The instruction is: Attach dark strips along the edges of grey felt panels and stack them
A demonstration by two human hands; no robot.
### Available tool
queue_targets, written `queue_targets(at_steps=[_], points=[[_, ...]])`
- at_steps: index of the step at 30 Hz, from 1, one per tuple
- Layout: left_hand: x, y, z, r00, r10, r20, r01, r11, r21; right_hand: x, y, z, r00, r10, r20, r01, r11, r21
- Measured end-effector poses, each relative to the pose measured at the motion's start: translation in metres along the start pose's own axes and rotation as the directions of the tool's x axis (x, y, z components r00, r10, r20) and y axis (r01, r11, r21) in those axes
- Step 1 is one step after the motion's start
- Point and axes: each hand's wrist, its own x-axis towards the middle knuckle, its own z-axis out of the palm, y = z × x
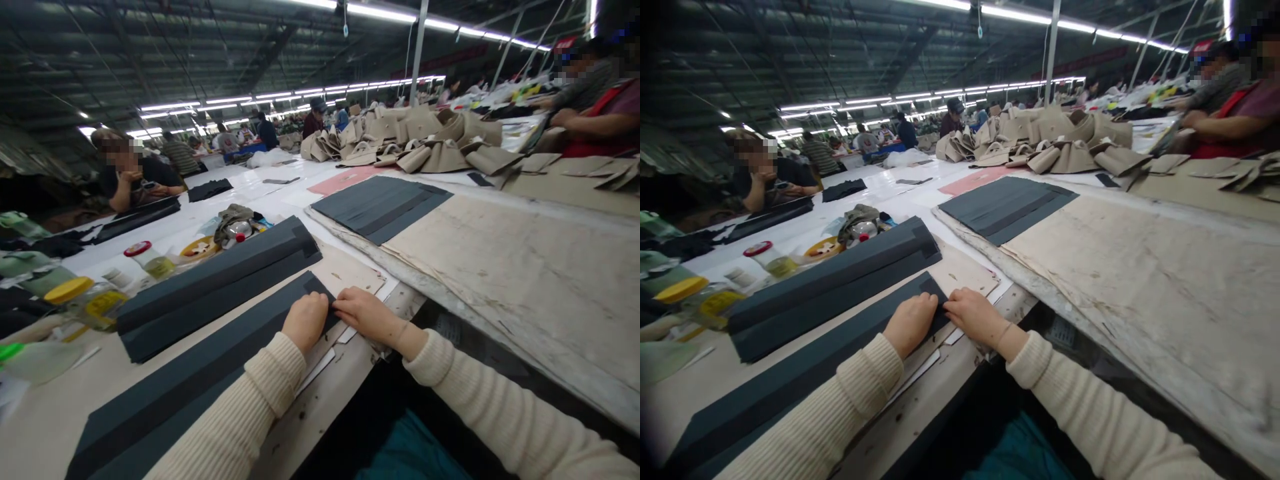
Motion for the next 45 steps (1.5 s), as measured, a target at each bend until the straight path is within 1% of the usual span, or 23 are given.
queue_targets(at_steps=[4,7,12,16,21,24,27,31,35,38,40,42,44,45], points=[[0.004,-0.007,0.004,0.999,-0.025,-0.031,0.025,1.0,0.007,0.001,-0.003,0.004,0.999,0.048,-0.019,-0.049,0.997,-0.052],[0.009,-0.015,0.007,0.997,-0.066,-0.051,0.066,0.998,0.0,0.003,-0.004,0.004,0.998,0.062,-0.015,-0.062,0.995,-0.074],[0.018,-0.024,0.012,0.991,-0.129,-0.046,0.128,0.992,-0.02,0.006,-0.004,0.005,0.998,0.069,0.006,-0.068,0.993,-0.095],[0.021,-0.029,0.011,0.987,-0.156,-0.041,0.155,0.988,-0.027,0.006,-0.002,0.006,0.997,0.073,0.002,-0.073,0.994,-0.078],[0.014,-0.031,0.008,0.995,-0.098,-0.034,0.097,0.995,-0.04,0.006,-0.001,0.005,0.995,0.097,0.009,-0.097,0.995,-0.04],[0.009,-0.029,0.007,0.998,-0.017,-0.055,0.014,0.999,-0.043,0.009,-0.003,0.005,0.991,0.134,0.028,-0.133,0.989,-0.06],[0.009,-0.025,0.006,0.996,0.054,-0.068,-0.053,0.999,0.011,0.011,-0.005,0.005,0.985,0.168,0.045,-0.164,0.983,-0.085],[0.015,-0.015,0.005,0.995,0.085,-0.045,-0.08,0.991,0.103,0.011,-0.004,0.007,0.985,0.171,0.024,-0.169,0.983,-0.076],[0.017,-0.006,0.002,0.994,0.103,-0.044,-0.097,0.989,0.116,0.011,-0.001,0.009,0.985,0.173,0.01,-0.173,0.984,-0.052],[0.016,-0.002,0.002,0.996,0.084,-0.039,-0.08,0.991,0.108,0.011,-0.001,0.009,0.984,0.178,0.013,-0.177,0.984,-0.026],[0.017,-0.002,0.005,0.997,0.066,-0.043,-0.062,0.994,0.095,0.011,-0.001,0.008,0.984,0.177,0.016,-0.177,0.984,-0.018],[0.019,-0.006,0.01,0.996,0.042,-0.084,-0.038,0.998,0.045,0.011,-0.002,0.008,0.985,0.172,0.016,-0.172,0.985,-0.017],[0.022,-0.013,0.016,0.986,-0.029,-0.163,0.017,0.997,-0.075,0.01,-0.002,0.007,0.986,0.167,0.011,-0.167,0.986,-0.016],[0.023,-0.017,0.02,0.975,-0.091,-0.204,0.056,0.984,-0.17,0.01,-0.003,0.007,0.986,0.167,0.008,-0.166,0.986,-0.015]])
